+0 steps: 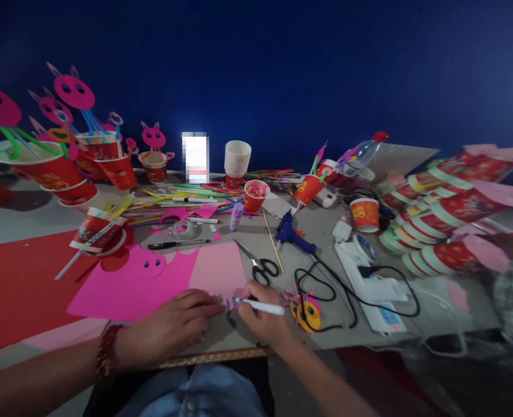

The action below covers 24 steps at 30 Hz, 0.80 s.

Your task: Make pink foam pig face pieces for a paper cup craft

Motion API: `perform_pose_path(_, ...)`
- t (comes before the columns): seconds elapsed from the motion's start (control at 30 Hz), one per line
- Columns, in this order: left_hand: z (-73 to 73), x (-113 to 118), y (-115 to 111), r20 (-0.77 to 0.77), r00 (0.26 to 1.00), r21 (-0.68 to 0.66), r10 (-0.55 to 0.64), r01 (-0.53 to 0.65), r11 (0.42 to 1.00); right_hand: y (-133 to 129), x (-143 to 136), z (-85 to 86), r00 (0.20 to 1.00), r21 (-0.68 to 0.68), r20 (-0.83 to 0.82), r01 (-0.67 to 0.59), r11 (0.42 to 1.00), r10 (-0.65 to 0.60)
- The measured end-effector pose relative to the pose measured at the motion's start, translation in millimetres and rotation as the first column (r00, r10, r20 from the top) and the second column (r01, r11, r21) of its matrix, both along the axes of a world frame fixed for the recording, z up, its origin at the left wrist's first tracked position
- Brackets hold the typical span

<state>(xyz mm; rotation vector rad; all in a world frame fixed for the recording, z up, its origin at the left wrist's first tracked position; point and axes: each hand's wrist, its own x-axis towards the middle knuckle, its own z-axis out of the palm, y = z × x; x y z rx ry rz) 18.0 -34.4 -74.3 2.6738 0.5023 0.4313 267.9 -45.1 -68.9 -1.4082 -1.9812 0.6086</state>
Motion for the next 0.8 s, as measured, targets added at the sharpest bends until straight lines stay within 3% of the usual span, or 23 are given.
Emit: perform_pose_path(0.8,0.8,-0.2,0.3,0.036,0.999,-0.003,0.015,-0.015,1.0,-0.3,1.4,-0.4,0.997,0.014,-0.074,-0.035,0.999,0.036)
